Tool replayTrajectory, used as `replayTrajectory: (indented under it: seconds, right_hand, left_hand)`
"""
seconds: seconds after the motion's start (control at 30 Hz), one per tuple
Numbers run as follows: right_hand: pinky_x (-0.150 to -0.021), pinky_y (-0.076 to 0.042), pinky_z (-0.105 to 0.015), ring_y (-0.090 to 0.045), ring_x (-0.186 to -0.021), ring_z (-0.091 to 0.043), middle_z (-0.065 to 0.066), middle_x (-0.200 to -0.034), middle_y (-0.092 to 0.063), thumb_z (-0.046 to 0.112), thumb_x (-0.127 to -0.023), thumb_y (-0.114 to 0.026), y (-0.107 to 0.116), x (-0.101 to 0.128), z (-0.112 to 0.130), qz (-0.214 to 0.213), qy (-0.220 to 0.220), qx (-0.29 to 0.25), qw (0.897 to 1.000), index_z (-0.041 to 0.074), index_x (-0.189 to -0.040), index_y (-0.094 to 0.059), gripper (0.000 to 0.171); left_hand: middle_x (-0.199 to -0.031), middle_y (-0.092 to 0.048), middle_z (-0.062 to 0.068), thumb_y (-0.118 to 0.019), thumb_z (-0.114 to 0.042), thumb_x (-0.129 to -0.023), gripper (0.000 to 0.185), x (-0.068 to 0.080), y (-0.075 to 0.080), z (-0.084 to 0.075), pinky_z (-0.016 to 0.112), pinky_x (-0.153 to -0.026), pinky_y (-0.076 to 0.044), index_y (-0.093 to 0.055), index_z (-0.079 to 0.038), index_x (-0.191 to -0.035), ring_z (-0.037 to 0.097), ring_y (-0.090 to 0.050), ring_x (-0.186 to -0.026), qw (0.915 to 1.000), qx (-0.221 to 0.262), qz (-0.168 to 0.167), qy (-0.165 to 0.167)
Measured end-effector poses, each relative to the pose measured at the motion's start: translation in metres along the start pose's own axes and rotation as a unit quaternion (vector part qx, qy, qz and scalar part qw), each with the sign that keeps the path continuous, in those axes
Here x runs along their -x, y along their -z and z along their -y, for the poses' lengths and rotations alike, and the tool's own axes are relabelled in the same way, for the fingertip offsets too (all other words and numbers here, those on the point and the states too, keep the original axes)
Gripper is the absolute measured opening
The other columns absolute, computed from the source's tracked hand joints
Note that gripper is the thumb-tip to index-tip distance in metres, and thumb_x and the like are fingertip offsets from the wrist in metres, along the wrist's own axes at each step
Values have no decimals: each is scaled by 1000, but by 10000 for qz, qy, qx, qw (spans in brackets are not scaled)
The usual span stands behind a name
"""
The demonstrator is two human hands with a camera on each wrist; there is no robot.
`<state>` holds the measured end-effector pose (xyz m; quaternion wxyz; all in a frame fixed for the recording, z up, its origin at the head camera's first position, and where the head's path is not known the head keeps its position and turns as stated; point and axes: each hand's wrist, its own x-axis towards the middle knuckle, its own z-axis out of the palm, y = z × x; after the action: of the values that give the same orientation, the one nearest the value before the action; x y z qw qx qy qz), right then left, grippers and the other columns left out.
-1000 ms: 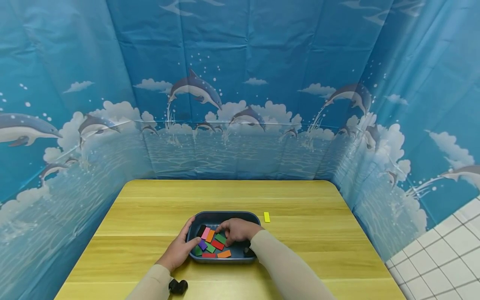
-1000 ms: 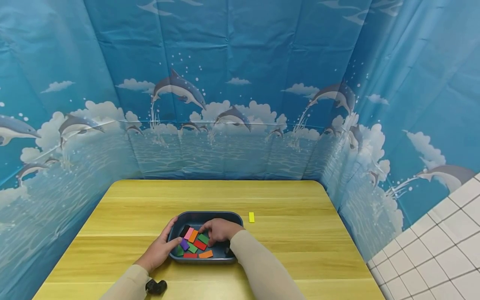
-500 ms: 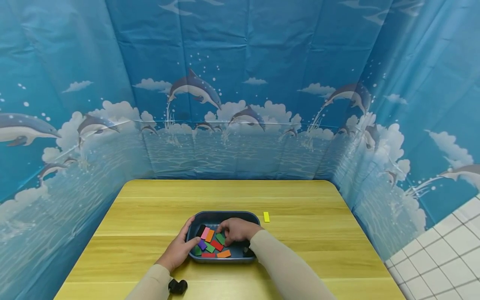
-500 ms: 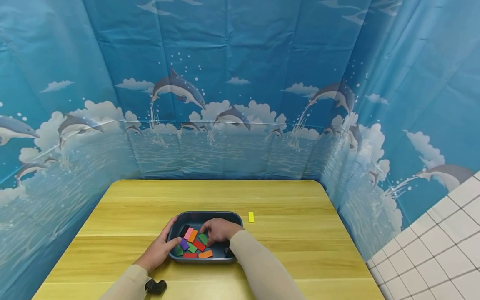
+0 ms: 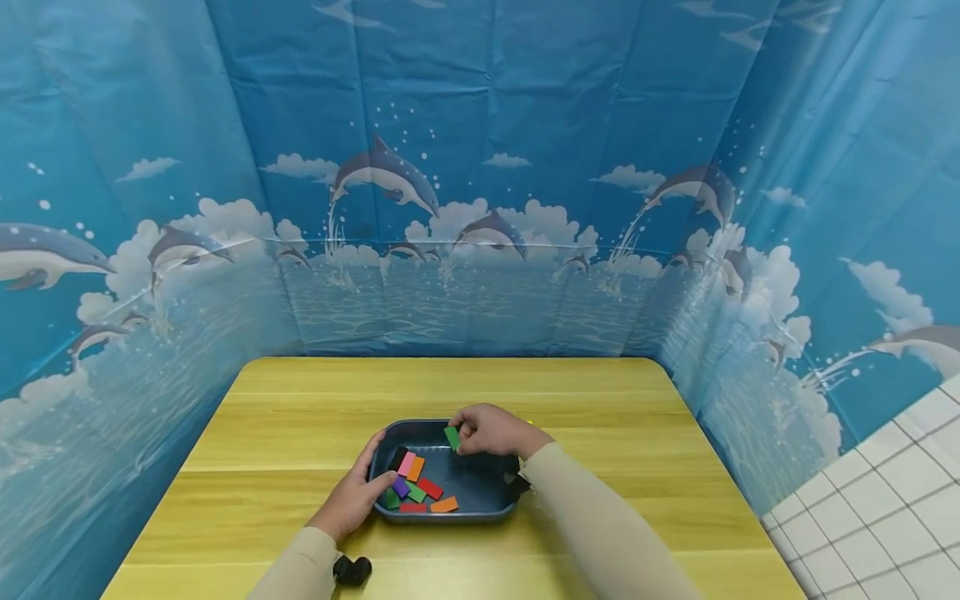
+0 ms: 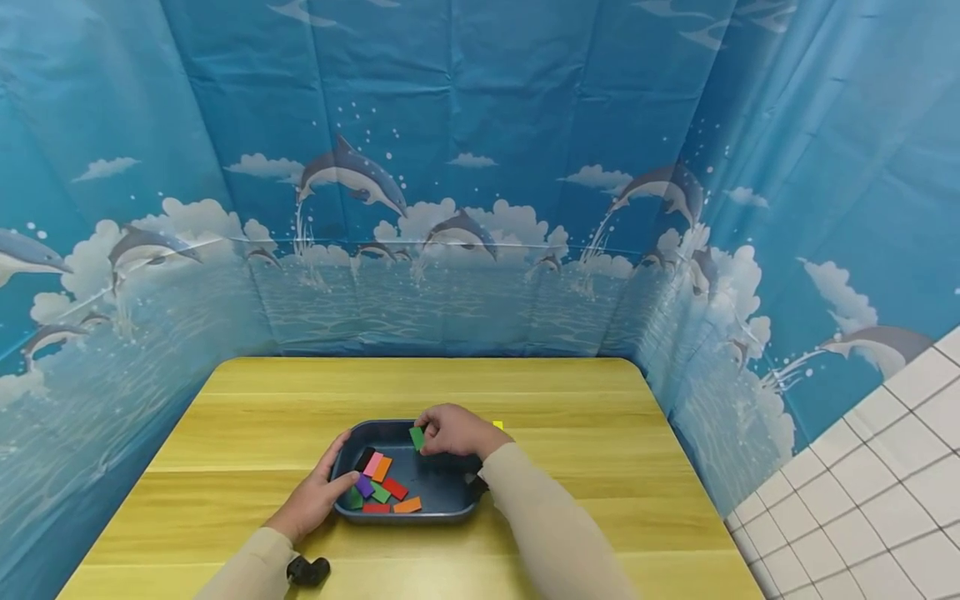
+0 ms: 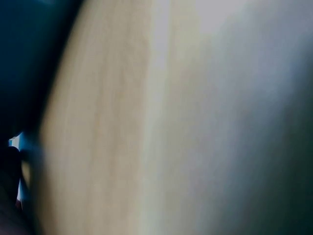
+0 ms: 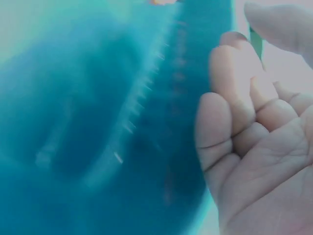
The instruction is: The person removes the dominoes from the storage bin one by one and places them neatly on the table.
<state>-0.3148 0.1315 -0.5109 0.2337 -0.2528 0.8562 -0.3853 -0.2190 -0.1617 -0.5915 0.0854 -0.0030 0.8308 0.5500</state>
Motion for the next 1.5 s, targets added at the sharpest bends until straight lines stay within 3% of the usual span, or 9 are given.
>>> replayTrajectory:
  seconds: [0.17,0.3,0.57,0.87,1.07,1.5]
  right_hand:
    - [-70,-52,-31,-53,-71,-15,-5,-95,-70,12,-96,-75,35,18,-12,-675,-22,-557,9962,4,-144,-58,51]
    - [-66,-47,-31,-49,-68,-16,-5,-99,-69,12,-97,-72,54,33,-36,-1292,-405,-578,9891,4,-148,-55,54]
    - [-65,-46,-29,-54,-76,-17,-7,-95,-66,11,-98,-71,61,51,-96,-2028,-1216,-450,9706,1,-146,-56,51]
    - [-68,-48,-29,-55,-83,-20,-9,-103,-65,10,-96,-74,51,58,-132,-2063,-1691,-311,9633,1,-143,-60,50]
    - [-74,-48,-30,-56,-88,-21,-9,-104,-64,10,-95,-74,47,59,-134,-2092,-1666,-205,9634,1,-142,-62,49]
    - [-75,-44,-35,-51,-82,-20,-6,-90,-57,7,-95,-73,39,58,-136,-2084,-1533,-9,9660,1,-140,-64,47]
  left_hand:
    - [-171,-33,18,-63,-42,-105,76,0,-1,1,76,-119,-29,-21,-44,-167,51,-40,-150,10000,-56,3,22]
    - [-170,-33,19,-62,-43,-105,75,1,-1,1,76,-119,-30,-19,-45,-167,50,-41,-150,9999,-84,44,38]
    - [-170,-34,19,-63,-42,-105,75,4,0,-3,75,-119,-29,-20,-44,-167,50,-41,-150,10000,-56,60,54]
    - [-172,-30,19,-61,-41,-106,75,7,1,-8,75,-121,-27,-18,-42,-168,50,-37,-152,9999,-102,106,46]
    - [-172,-31,18,-62,-40,-106,75,7,0,-7,75,-121,-27,-19,-43,-167,50,-38,-152,9999,-34,79,74]
    - [-171,-31,19,-62,-41,-106,75,4,-1,-3,74,-121,-29,-20,-42,-167,50,-38,-151,10000,-11,76,27]
